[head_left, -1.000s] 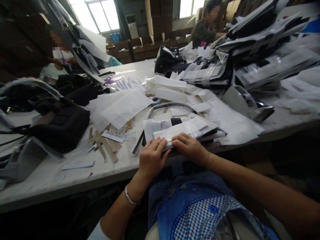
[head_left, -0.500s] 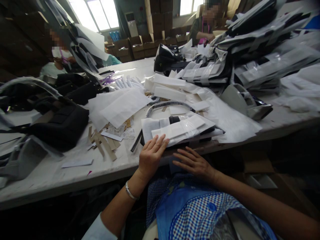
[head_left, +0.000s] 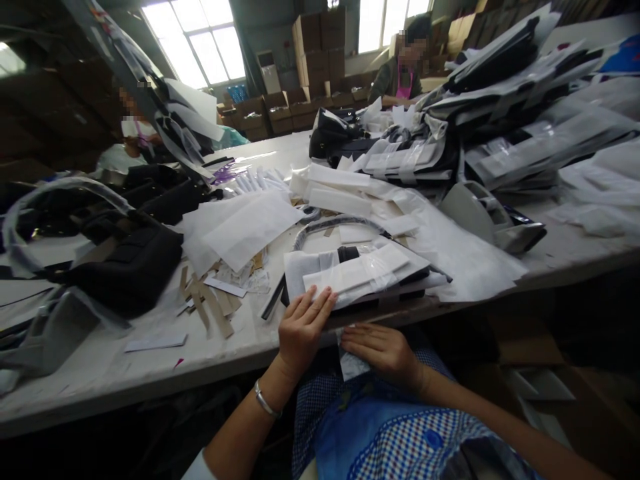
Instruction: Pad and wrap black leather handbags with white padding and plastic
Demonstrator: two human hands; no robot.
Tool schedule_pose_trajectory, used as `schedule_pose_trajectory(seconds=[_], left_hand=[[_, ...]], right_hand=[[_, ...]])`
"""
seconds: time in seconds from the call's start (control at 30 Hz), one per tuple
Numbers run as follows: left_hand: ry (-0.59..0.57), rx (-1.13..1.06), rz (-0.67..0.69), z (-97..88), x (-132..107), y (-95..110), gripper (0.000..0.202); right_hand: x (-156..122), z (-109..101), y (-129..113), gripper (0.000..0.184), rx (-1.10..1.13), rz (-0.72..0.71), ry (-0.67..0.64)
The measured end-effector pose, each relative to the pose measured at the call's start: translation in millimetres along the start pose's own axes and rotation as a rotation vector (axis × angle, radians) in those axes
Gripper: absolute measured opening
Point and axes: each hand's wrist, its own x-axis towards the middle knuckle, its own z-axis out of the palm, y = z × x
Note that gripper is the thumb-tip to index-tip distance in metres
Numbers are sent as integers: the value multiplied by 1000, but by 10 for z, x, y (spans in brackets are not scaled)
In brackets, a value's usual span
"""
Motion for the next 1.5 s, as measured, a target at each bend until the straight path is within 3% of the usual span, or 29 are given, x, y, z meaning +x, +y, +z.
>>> schedule_pose_trajectory(seconds=[0.2, 0.43, 0.77, 0.9, 1.2, 1.37, 1.5], left_hand=[[11, -17, -10, 15, 33, 30, 42], [1, -17, -2, 18, 33, 22, 40], [18, -49, -46, 22, 53, 60, 30], [31, -94, -70, 28, 31, 49, 23], [104, -310, -91, 61, -107, -58, 34], [119, -391, -149, 62, -75, -67, 27], [102, -405, -160, 54, -27, -107, 25]], right_hand=[[62, 60, -79, 24, 24, 30, 27], [359, -133, -104, 24, 42, -1, -25], [788, -259, 197, 23, -173, -64, -13], [894, -182, 310, 23, -113, 136, -43], [1026, -108, 345, 9, -21, 656, -125], [1151, -97, 342, 18, -133, 859, -302], [1263, -89, 393, 17, -131, 940, -411]])
